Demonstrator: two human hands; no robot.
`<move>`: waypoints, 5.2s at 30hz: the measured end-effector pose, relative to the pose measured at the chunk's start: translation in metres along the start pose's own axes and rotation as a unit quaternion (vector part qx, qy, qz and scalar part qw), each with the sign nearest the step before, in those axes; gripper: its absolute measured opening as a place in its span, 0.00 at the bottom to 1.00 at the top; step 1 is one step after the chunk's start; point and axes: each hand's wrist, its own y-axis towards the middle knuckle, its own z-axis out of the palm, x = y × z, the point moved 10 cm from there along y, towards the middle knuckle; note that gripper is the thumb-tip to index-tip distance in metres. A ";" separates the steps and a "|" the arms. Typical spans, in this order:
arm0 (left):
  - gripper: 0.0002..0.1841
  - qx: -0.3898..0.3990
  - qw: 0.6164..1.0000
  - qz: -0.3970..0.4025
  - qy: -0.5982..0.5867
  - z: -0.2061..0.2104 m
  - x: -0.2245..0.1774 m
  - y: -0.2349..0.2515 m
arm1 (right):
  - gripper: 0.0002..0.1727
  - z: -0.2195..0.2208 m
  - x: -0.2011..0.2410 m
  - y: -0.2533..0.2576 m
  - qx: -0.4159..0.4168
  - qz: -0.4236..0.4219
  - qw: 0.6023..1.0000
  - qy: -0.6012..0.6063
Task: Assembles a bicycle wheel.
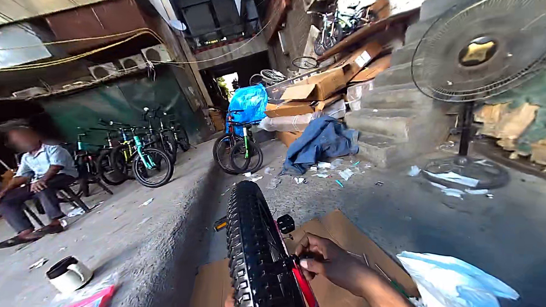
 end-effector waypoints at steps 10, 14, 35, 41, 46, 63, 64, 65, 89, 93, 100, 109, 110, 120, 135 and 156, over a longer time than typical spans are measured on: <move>0.16 0.049 0.994 -0.051 -0.077 -0.011 0.099 0.054 | 0.10 0.000 0.001 0.001 -0.018 0.012 1.000 0.014; 0.17 0.037 0.995 -0.055 -0.071 -0.014 0.108 0.057 | 0.15 -0.002 -0.005 0.001 -0.050 0.007 0.992 0.116; 0.09 -0.011 0.996 0.037 -0.078 -0.002 0.026 0.013 | 0.15 0.018 -0.017 -0.005 -0.112 0.135 0.962 0.208; 0.10 -0.014 0.997 0.042 -0.064 -0.004 0.021 0.014 | 0.15 0.023 -0.017 -0.007 -0.105 0.156 0.947 0.260; 0.09 -0.021 0.998 0.023 -0.056 0.000 -0.006 0.001 | 0.09 0.023 -0.019 -0.004 -0.119 0.170 0.941 0.268; 0.18 -0.006 0.998 0.066 -0.011 -0.011 0.037 0.023 | 0.09 0.016 -0.021 0.002 -0.140 0.200 0.948 0.206; 0.18 -0.004 0.998 0.067 -0.008 -0.011 0.037 0.023 | 0.07 0.016 -0.019 0.002 -0.138 0.194 0.949 0.206; 0.17 -0.002 0.997 0.072 -0.004 -0.011 0.037 0.024 | 0.08 0.016 -0.015 0.001 -0.134 0.192 0.950 0.205; 0.17 0.007 0.994 0.111 -0.019 -0.011 0.035 0.024 | 0.07 0.006 -0.020 0.006 -0.078 0.064 0.984 0.147; 0.17 0.003 0.994 0.112 -0.021 -0.011 0.035 0.024 | 0.08 -0.005 -0.048 0.006 -0.131 0.107 0.955 0.242; 0.18 0.002 0.993 0.112 -0.020 -0.008 0.045 0.032 | 0.26 -0.007 -0.041 0.019 -0.115 0.206 0.954 0.186; 0.17 -0.003 0.995 0.095 -0.033 -0.011 0.037 0.024 | 0.26 -0.014 -0.024 0.048 -0.141 0.142 0.980 0.001; 0.17 -0.003 0.995 0.094 -0.032 -0.011 0.037 0.024 | 0.28 -0.016 -0.027 0.049 -0.148 0.152 0.977 0.006; 0.17 0.000 0.994 0.099 -0.042 -0.010 0.037 0.024 | 0.27 -0.006 -0.027 0.049 -0.136 0.226 0.962 0.068; 0.16 -0.007 0.994 0.100 -0.044 -0.012 0.040 0.025 | 0.24 0.008 -0.030 0.033 -0.096 0.259 0.954 0.118; 0.18 -0.040 0.998 0.022 -0.053 -0.016 0.049 0.026 | 0.19 0.001 -0.028 0.021 -0.106 0.230 0.965 0.067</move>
